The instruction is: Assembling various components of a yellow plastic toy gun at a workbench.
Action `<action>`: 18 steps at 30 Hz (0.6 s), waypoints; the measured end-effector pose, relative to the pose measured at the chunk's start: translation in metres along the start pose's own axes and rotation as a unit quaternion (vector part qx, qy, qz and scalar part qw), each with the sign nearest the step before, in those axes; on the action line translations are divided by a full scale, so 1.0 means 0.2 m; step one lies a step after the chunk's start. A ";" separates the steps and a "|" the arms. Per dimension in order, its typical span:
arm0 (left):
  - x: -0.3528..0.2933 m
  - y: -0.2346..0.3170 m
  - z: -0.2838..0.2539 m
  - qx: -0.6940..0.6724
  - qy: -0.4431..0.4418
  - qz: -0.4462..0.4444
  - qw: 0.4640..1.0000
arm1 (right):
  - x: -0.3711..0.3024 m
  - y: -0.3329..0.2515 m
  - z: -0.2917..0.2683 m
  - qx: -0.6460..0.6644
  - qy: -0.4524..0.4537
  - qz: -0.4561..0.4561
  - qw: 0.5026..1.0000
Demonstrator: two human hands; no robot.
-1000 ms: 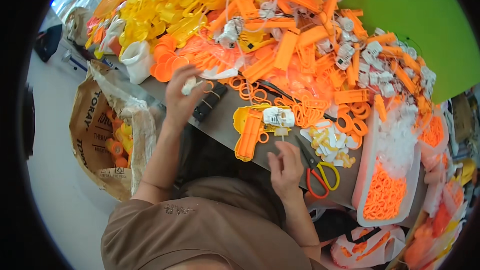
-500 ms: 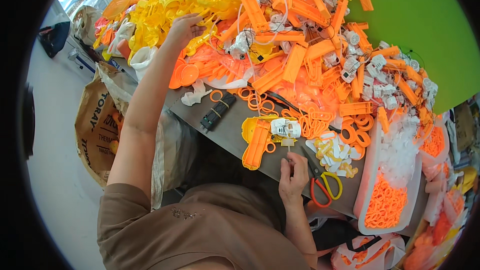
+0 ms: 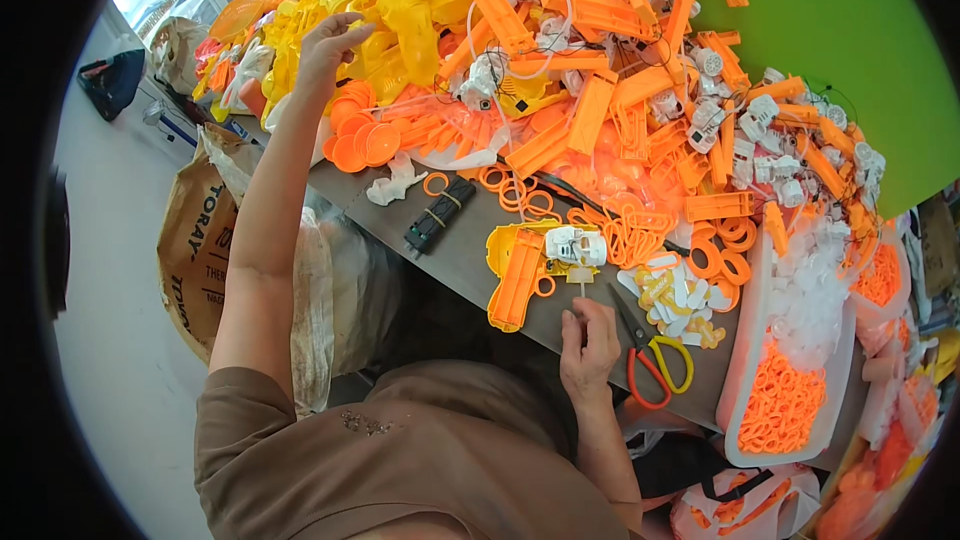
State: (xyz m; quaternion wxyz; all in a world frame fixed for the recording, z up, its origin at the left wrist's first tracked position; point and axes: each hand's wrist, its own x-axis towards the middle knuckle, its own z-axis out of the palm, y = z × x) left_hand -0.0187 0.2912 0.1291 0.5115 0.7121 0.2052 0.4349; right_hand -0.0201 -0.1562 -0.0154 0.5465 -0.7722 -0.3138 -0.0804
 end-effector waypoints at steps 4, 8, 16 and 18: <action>-0.10 0.01 0.00 0.198 -0.036 0.113 0.973 | -0.01 0.01 0.00 0.003 -0.005 -0.010 1.000; -0.32 0.19 0.12 0.297 0.028 0.397 0.868 | -0.02 0.04 -0.01 0.005 -0.001 -0.009 1.000; -1.33 0.28 0.39 0.135 -0.424 0.519 0.729 | 0.09 -0.11 -0.10 0.396 -0.026 0.131 0.909; -1.45 0.24 0.40 0.115 -0.467 0.511 0.712 | 0.06 -0.10 -0.13 0.472 -0.052 0.147 0.868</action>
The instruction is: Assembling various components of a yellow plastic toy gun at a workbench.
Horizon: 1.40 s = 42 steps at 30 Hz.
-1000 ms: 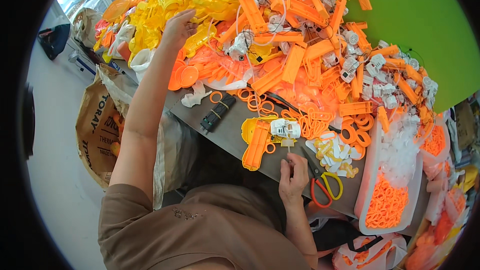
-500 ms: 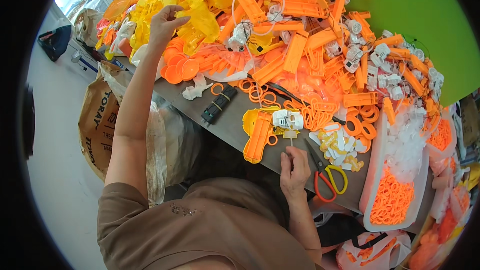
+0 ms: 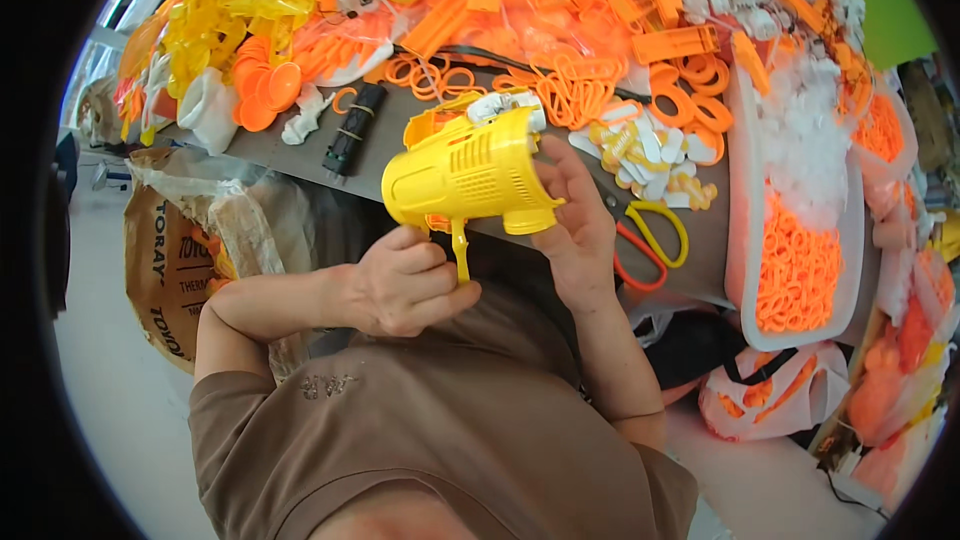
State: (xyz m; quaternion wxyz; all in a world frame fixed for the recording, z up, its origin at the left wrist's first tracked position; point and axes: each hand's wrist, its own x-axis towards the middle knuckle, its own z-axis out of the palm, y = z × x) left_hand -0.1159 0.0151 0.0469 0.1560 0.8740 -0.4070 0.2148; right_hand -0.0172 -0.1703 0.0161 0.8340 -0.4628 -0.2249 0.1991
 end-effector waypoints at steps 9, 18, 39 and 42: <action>-0.02 0.04 0.03 -0.060 -0.030 0.007 0.998 | -0.08 -0.01 -0.05 -0.004 0.033 0.035 0.999; -0.04 -0.20 -0.03 -0.175 0.020 -0.358 0.917 | 0.07 0.00 0.02 -0.082 0.020 0.113 0.990; -0.01 -0.43 0.13 -0.196 0.102 -0.474 0.852 | 0.14 0.14 -0.10 -0.322 0.127 0.064 0.936; -0.02 -0.43 0.14 -0.197 0.102 -0.473 0.853 | 0.14 0.15 -0.10 -0.337 0.128 0.043 0.932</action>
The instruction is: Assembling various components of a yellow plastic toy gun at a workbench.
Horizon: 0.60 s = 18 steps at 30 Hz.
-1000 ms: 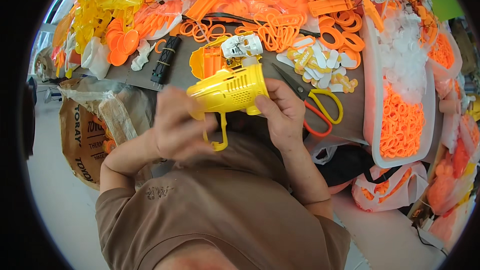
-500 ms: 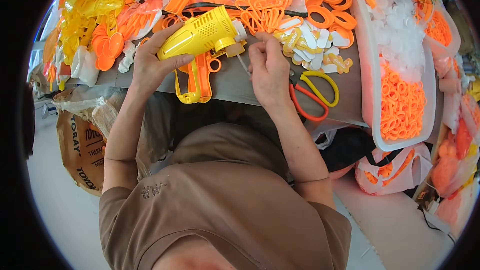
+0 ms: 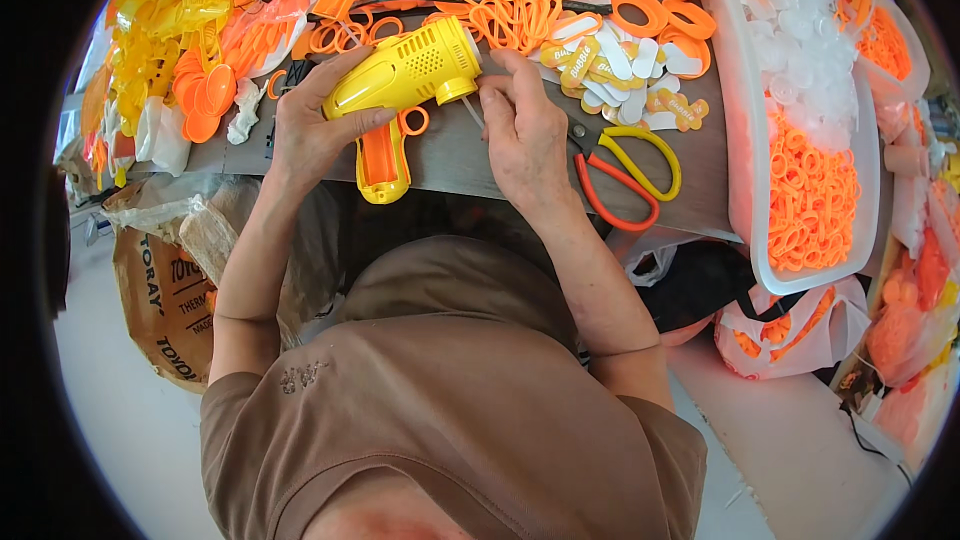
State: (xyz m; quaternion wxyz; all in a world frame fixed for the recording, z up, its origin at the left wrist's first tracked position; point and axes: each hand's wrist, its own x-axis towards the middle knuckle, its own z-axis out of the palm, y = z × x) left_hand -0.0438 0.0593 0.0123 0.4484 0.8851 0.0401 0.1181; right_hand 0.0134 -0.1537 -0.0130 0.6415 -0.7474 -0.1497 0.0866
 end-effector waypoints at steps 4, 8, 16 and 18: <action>0.01 0.01 0.00 -0.001 -0.003 0.002 1.000 | 0.00 0.01 0.00 0.000 0.002 -0.009 1.000; 0.01 0.01 0.00 -0.004 -0.007 0.021 1.000 | 0.00 0.00 0.00 0.011 -0.025 0.009 1.000; -0.02 0.02 0.05 -0.027 0.023 0.044 0.998 | 0.06 -0.06 0.01 0.095 -0.073 0.091 0.989; -0.04 0.03 0.05 0.003 0.034 0.044 0.998 | 0.07 -0.04 0.04 0.011 -0.062 0.047 0.997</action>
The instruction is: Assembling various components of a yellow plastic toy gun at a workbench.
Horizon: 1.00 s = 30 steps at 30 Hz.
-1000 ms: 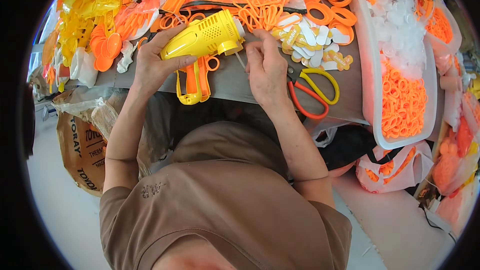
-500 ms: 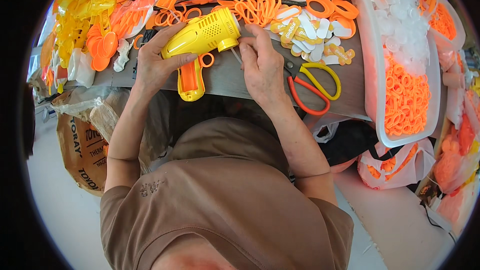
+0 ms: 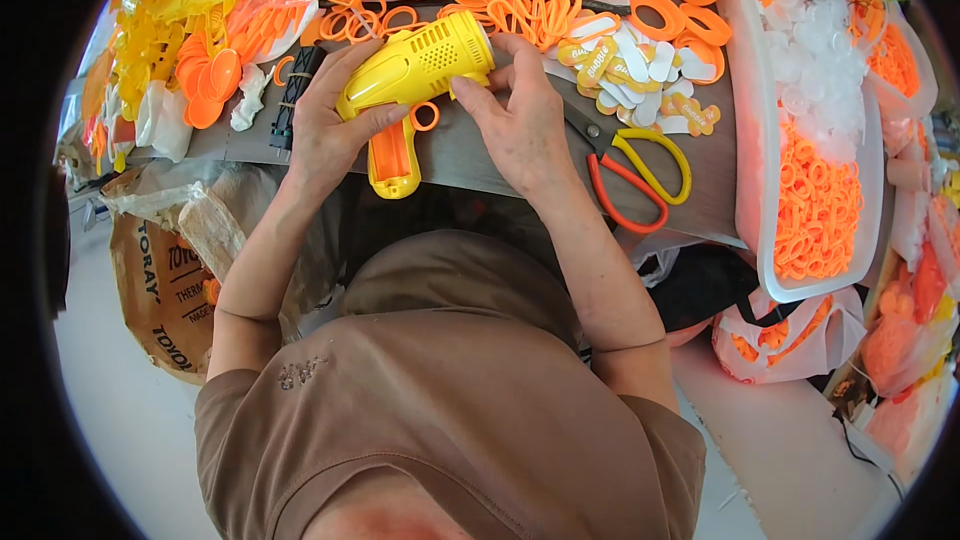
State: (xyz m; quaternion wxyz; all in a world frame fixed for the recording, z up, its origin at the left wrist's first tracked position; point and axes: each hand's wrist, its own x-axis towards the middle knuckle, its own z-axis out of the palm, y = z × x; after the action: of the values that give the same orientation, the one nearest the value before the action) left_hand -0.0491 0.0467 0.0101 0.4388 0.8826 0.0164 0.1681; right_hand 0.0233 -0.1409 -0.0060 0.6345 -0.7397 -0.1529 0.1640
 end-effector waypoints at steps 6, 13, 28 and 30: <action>-0.02 0.00 0.00 -0.007 0.005 -0.010 1.000 | 0.01 0.00 0.02 -0.017 -0.004 -0.001 1.000; -0.04 -0.03 0.01 -0.016 0.013 0.003 1.000 | 0.03 -0.05 0.03 0.093 -0.039 0.055 0.993; 0.03 -0.03 -0.11 -0.176 -0.027 -0.117 0.977 | -0.05 -0.05 0.07 0.196 -0.019 0.045 0.979; 0.05 -0.02 -0.15 -0.230 -0.127 -0.132 0.956 | -0.10 -0.06 0.07 0.184 -0.009 0.014 0.983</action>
State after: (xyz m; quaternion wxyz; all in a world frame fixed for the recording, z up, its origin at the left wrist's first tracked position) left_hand -0.0491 0.0746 0.0265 0.6465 0.7620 0.0378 -0.0053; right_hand -0.0014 -0.1345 0.0057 0.7560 -0.6108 -0.1152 0.2052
